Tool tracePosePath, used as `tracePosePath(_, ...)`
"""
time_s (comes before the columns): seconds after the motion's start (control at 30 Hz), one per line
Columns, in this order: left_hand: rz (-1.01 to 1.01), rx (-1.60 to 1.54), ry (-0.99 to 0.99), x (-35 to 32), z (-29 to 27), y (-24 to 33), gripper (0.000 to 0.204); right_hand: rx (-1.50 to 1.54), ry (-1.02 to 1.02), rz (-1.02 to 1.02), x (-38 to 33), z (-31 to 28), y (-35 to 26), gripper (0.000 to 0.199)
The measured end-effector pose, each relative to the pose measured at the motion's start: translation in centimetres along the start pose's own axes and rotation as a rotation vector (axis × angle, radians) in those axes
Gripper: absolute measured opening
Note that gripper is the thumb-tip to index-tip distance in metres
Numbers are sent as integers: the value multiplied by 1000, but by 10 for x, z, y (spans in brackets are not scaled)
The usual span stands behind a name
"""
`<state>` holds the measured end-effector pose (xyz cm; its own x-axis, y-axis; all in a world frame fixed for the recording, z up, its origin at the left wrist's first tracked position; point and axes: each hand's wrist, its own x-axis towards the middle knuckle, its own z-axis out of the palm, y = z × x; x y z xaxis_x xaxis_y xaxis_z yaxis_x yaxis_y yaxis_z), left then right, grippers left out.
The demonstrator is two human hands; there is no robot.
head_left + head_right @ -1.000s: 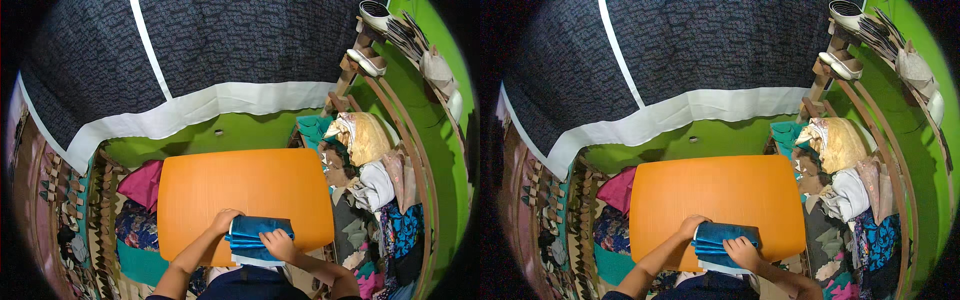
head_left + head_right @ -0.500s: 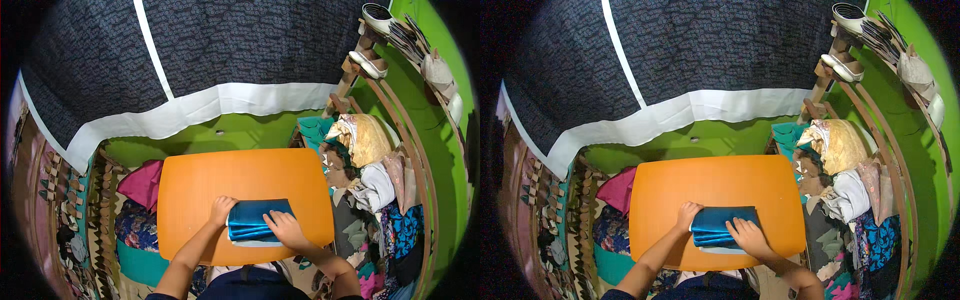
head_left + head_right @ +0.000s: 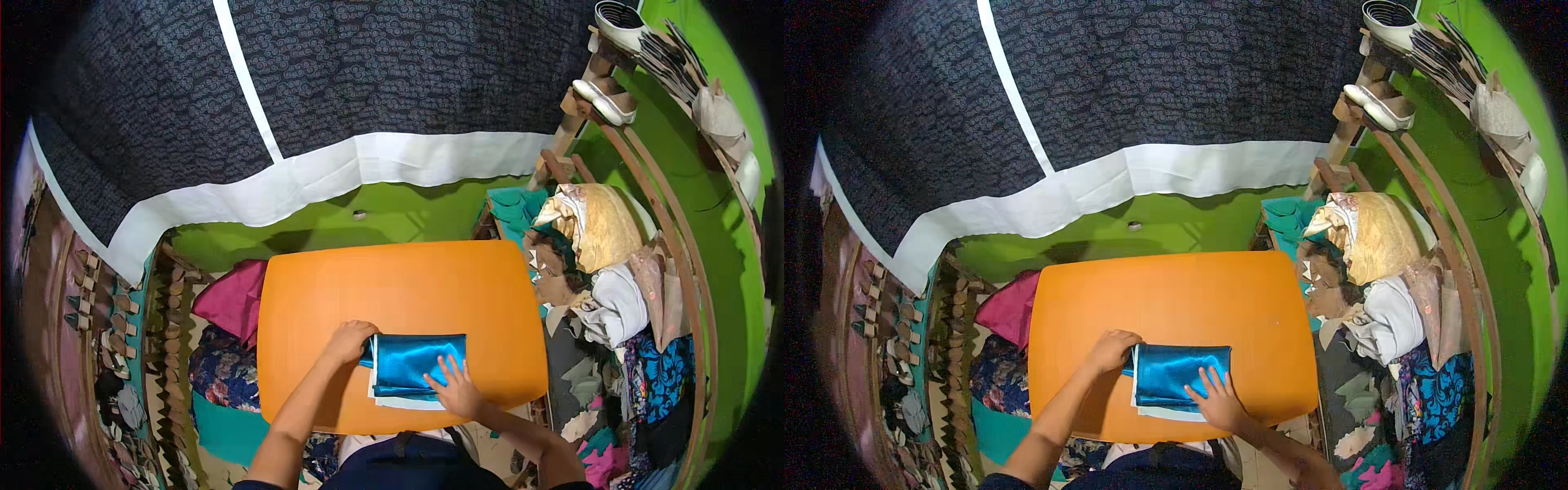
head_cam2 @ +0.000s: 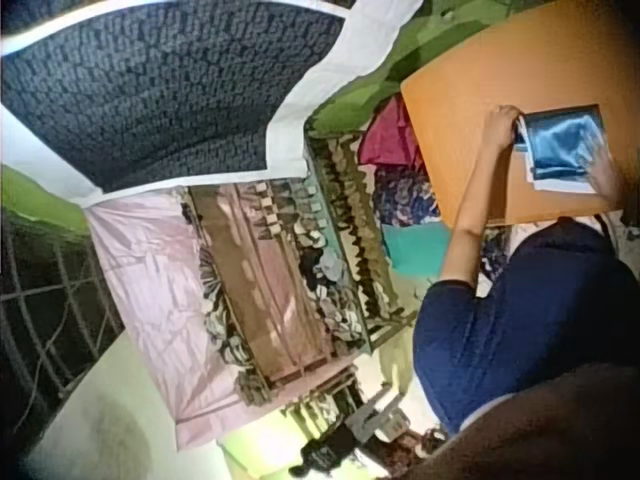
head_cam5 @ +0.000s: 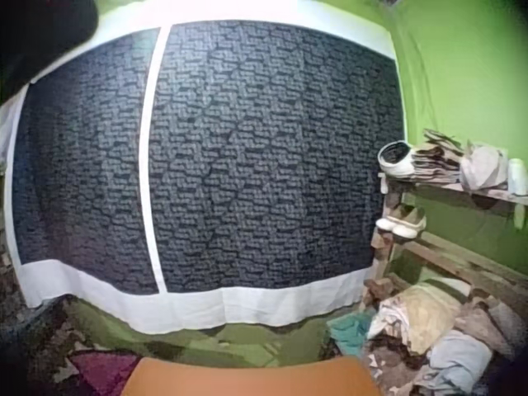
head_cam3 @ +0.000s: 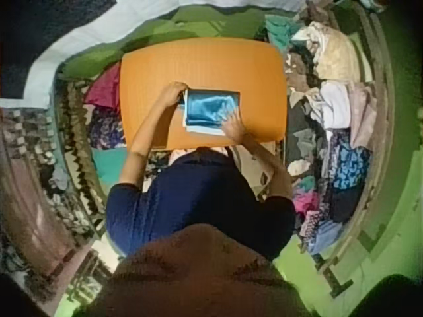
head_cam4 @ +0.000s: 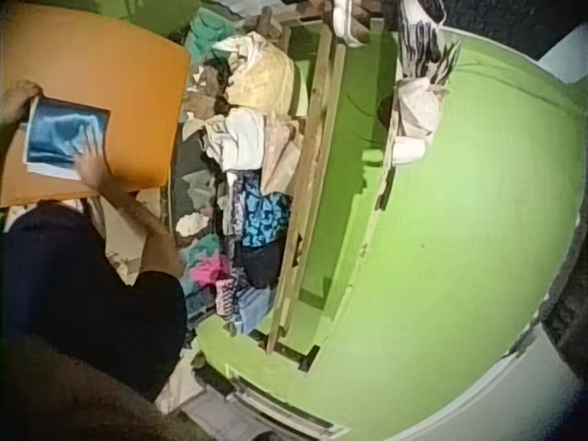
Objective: The recorder folds two different pieces of colored fabric and places them on a shelf.
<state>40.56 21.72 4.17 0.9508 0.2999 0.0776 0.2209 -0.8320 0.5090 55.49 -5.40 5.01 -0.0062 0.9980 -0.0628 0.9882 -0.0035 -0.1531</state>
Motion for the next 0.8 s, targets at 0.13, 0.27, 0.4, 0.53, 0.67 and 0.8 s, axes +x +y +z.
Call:
tracePosePath(0.13,-101,-16,226,18,7,24,26,101,-24,5,2,1,-4,55)
tracePosePath(0.27,31,59,126,15,24,88,40,102,-38,45,1,7,-3,54)
tracePosePath(0.4,88,283,64,-2,40,91,60,213,-21,52,-1,18,4,51)
tracePosePath(0.53,116,264,95,-5,49,77,59,251,16,123,4,30,-3,50)
tracePosePath(0.67,114,288,62,-7,54,74,61,275,200,365,7,58,-3,53)
tracePosePath(0.8,130,284,72,-5,62,77,62,747,660,894,11,90,25,68)
